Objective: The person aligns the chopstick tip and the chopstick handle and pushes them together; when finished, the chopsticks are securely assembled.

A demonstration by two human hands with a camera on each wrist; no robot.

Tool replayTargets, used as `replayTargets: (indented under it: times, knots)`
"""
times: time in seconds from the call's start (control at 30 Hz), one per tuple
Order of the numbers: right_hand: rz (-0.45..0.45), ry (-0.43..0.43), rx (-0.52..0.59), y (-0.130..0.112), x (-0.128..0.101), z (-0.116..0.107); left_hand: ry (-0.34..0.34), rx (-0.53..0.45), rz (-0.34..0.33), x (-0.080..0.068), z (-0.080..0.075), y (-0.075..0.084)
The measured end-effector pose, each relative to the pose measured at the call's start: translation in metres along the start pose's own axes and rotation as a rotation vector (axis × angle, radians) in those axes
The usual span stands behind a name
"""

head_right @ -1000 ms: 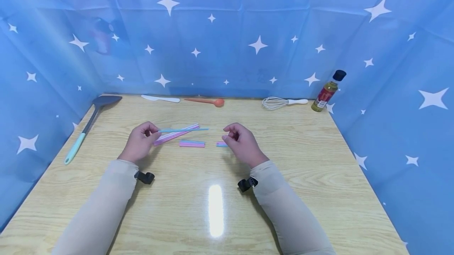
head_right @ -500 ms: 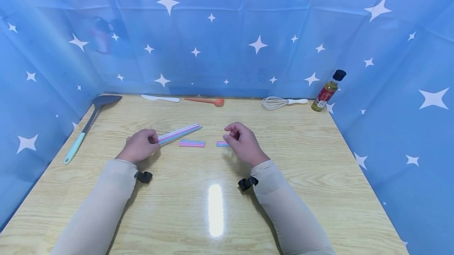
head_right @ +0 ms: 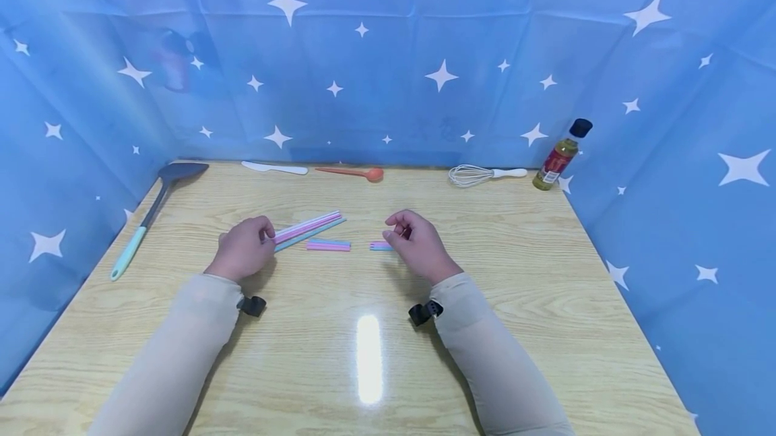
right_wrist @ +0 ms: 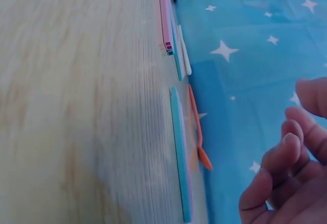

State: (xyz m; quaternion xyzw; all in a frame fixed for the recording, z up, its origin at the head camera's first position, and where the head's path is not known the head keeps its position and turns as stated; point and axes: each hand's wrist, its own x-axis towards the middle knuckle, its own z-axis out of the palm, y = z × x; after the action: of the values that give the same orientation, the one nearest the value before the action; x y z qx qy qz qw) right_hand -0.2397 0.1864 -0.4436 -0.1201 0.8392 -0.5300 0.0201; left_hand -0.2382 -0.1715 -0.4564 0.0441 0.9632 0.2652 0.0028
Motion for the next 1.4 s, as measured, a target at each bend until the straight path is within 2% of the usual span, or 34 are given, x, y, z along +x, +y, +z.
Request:
replayTargets:
  times: [0.07,0.13,0.33,0.67,0.93,1.13,1.4]
  knots:
    - [0.005,-0.007,-0.005,0.001,0.0,0.0,0.008,-0.012,0.033,-0.002,0.003,0.007]
    - [0.009,-0.012,-0.012,0.002,0.001,0.0,-0.012,-0.031,0.072,-0.004,0.007,0.015]
    - [0.015,-0.019,-0.033,0.003,0.0,0.0,-0.132,-0.008,0.163,-0.006,0.02,0.028]
    - [0.076,-0.084,-0.165,0.005,0.001,0.0,-0.26,0.119,0.203,-0.009,0.023,0.036]
    - [0.166,-0.197,-0.27,0.007,-0.002,-0.005,-0.252,0.097,0.188,-0.009,0.025,0.037]
    - [0.196,-0.21,-0.32,0.009,-0.001,-0.008,-0.222,0.061,0.198,-0.008,0.027,0.036]
    - [0.265,-0.216,-0.315,0.014,0.002,-0.014,-0.237,0.013,0.189,-0.005,0.029,0.034]
